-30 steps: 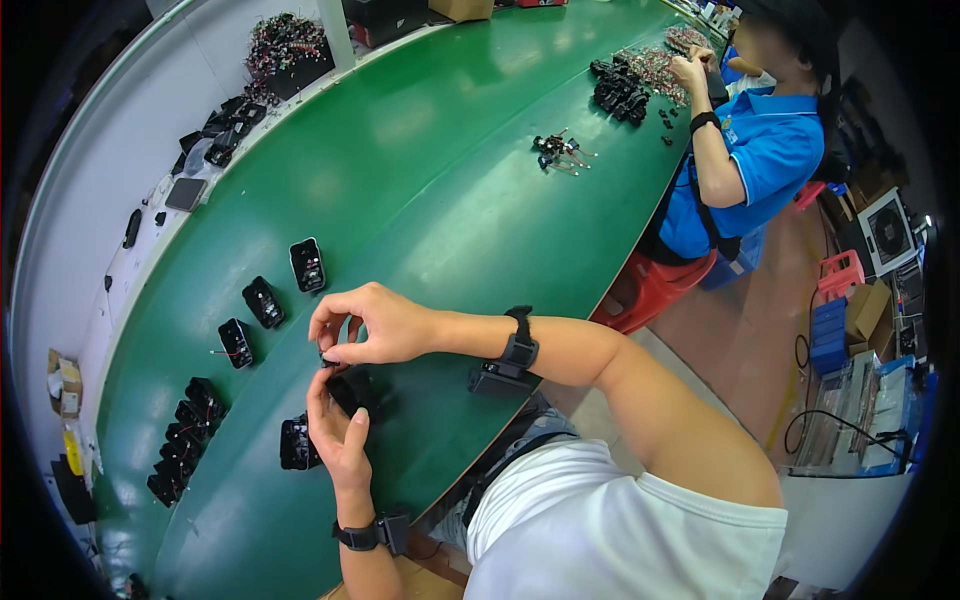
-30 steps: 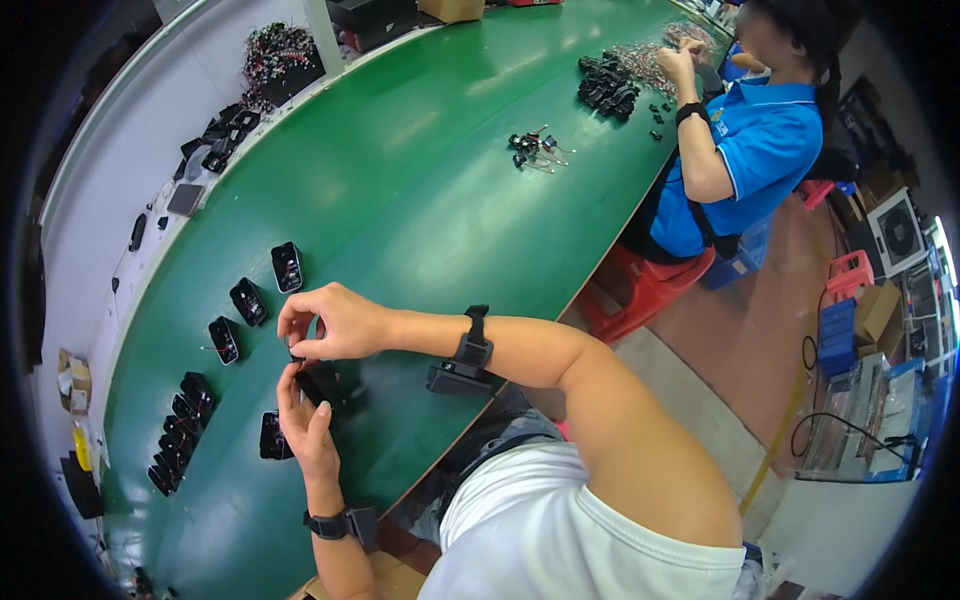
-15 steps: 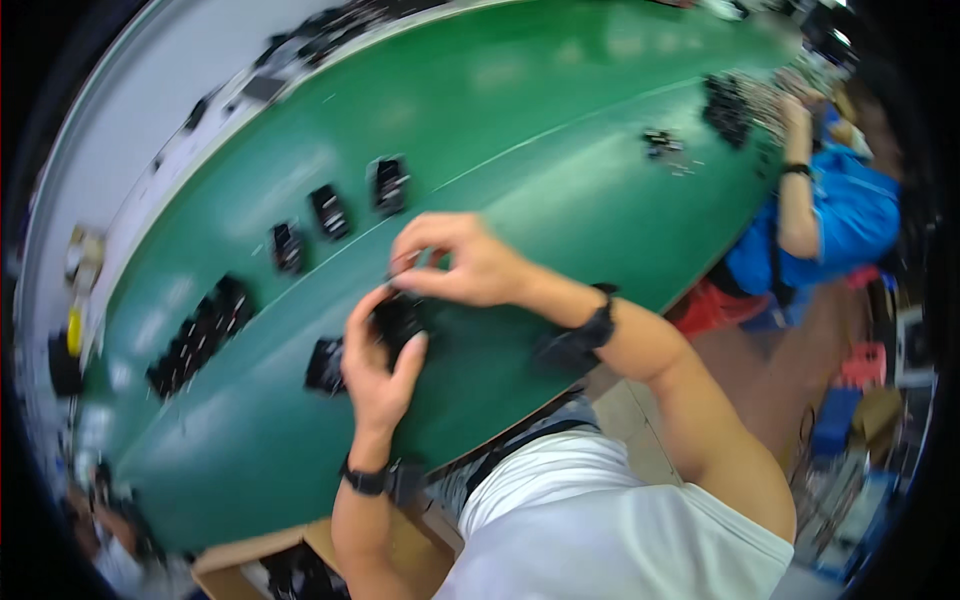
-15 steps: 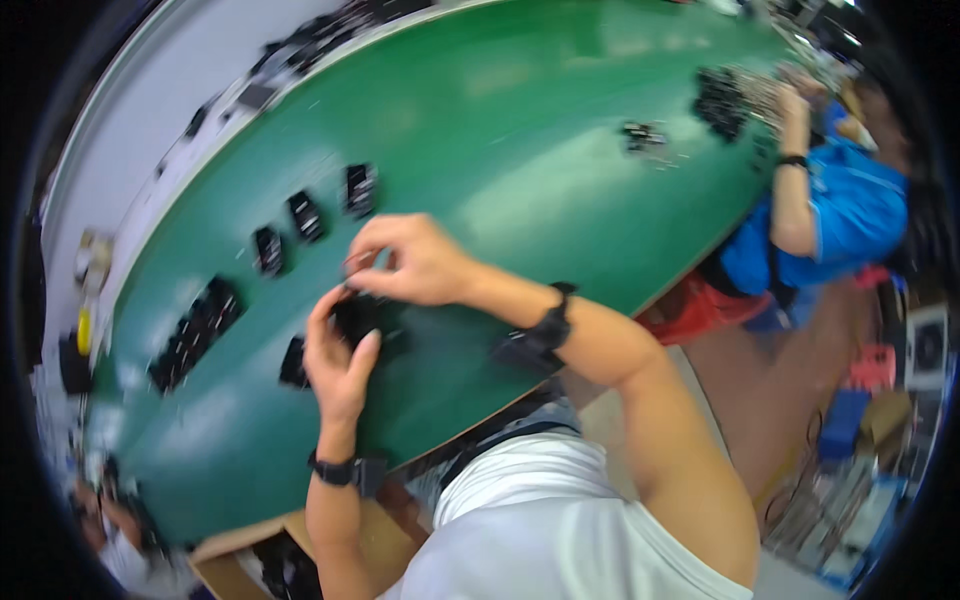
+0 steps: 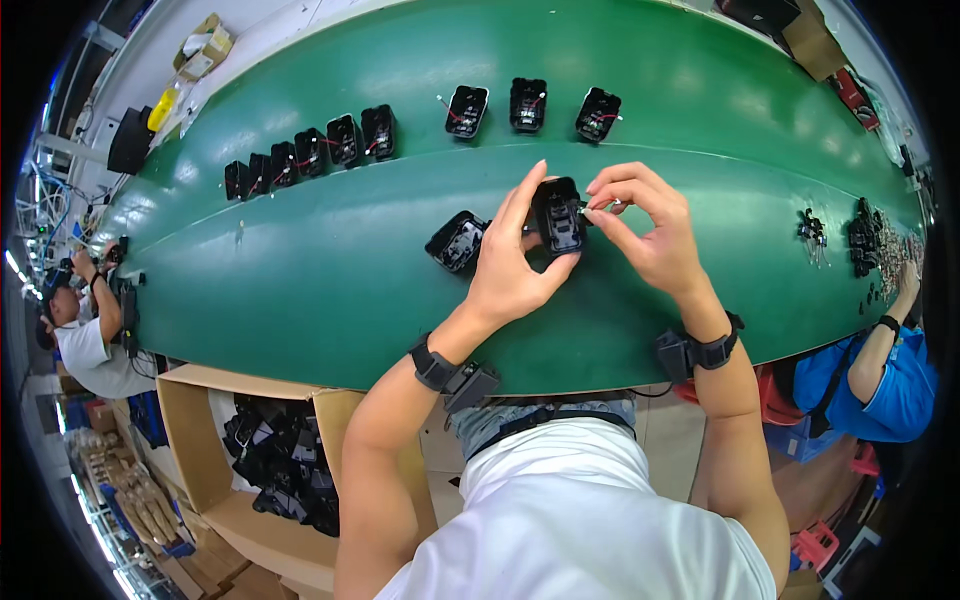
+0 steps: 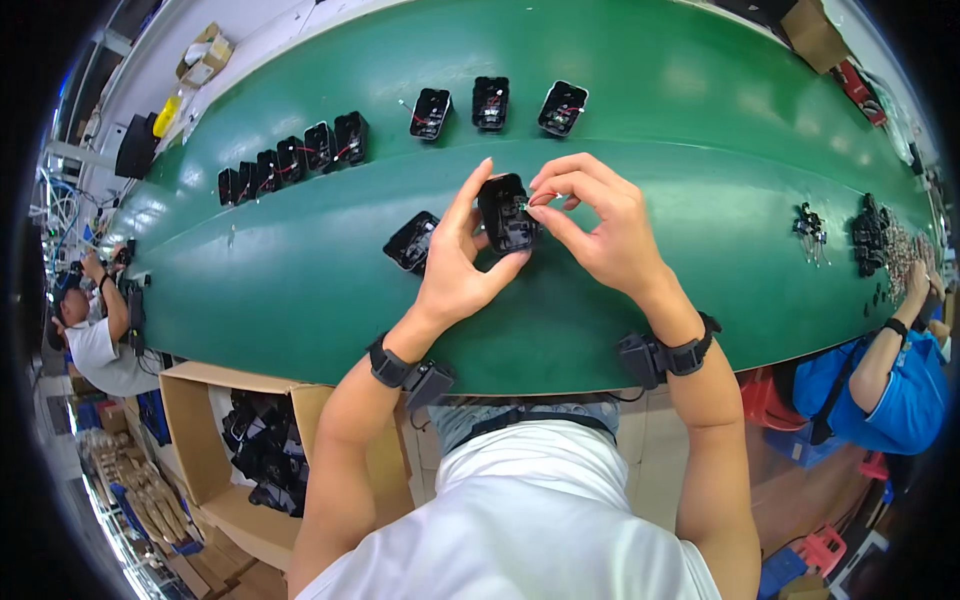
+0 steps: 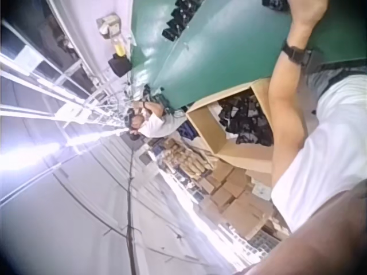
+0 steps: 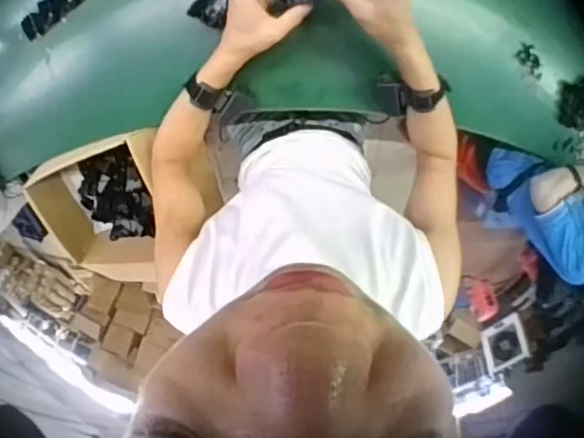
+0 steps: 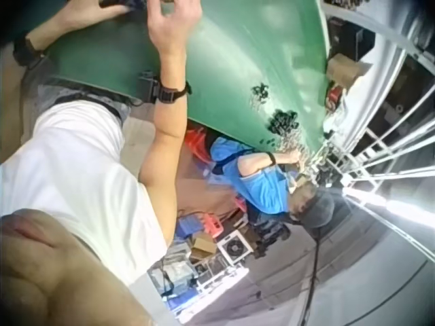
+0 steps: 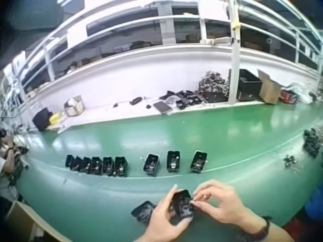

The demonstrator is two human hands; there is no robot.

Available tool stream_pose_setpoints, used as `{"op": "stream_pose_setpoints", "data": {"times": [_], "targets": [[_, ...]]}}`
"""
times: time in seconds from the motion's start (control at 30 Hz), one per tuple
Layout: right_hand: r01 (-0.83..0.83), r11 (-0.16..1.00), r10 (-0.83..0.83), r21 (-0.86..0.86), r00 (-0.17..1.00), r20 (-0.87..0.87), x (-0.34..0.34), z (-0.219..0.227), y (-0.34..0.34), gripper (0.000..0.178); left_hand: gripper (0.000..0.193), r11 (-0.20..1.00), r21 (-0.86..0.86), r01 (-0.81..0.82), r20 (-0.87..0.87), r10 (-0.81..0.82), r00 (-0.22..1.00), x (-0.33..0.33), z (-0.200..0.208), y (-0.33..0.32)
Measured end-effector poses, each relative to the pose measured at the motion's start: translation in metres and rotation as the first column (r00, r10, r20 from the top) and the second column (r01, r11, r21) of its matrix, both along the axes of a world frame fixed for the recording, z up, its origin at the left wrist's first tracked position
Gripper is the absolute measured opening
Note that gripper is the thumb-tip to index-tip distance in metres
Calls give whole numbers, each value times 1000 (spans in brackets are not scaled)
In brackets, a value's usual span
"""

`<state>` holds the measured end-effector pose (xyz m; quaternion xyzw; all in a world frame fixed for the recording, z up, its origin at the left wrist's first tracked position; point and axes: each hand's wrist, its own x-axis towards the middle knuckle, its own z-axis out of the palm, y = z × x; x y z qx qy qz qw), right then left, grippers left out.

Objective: Assembling electronic components by inserting small motors and wiring into plastic casings on a production line.

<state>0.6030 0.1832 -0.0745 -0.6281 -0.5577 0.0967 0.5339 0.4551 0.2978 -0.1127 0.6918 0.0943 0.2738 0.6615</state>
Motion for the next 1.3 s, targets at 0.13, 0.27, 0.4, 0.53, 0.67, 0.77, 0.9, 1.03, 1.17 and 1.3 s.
{"op": "stream_pose_setpoints", "data": {"times": [0.13, 0.27, 0.4, 0.53, 0.67, 0.77, 0.9, 1.03, 1.17, 1.3], "targets": [[-12, 1000, 9, 19, 990, 141, -7, 2, 0, 14, 91, 964, 244, -111, -22, 120, 993, -2, 1, 5], [-6, 999, -4, 36, 966, 259, -9, 2, 1, 19, 85, 937, 317, -151, -6, 161, 987, -3, 2, 7], [-8, 1000, 1, 25, 962, 272, -8, 3, -1, 20, 85, 897, 405, -174, 19, 183, 983, -3, 6, 7], [-19, 1000, 22, -20, 979, 205, -11, 4, -2, 18, 82, 895, 415, -164, 39, 162, 986, -2, 6, 7], [-50, 996, 58, -69, 992, 114, -11, 0, -1, 12, 80, 852, 506, -133, 105, 92, 990, 1, 6, 8], [-113, 988, 125, -104, 985, 120, -5, -2, -2, 11, 81, 874, 477, -91, 104, 47, 993, 1, 9, 6], [-220, 962, 230, -163, 972, 48, 2, 0, -8, 17, 80, 887, 448, -110, 124, 61, 990, -2, 12, 5], [-479, 875, 407, -71, 807, -429, 5, 0, -11, 32, 77, 841, 527, -123, 107, 78, 991, -3, 11, 6], [-525, 837, 343, -153, 722, -601, 4, -4, -8, 33, 78, 791, 601, -115, 100, 69, 993, -1, 7, 7], [-573, 814, 289, -94, 541, -790, 1, -7, -8, 28, 77, 795, 593, -128, 109, 78, 991, -2, 11, 7]]}}
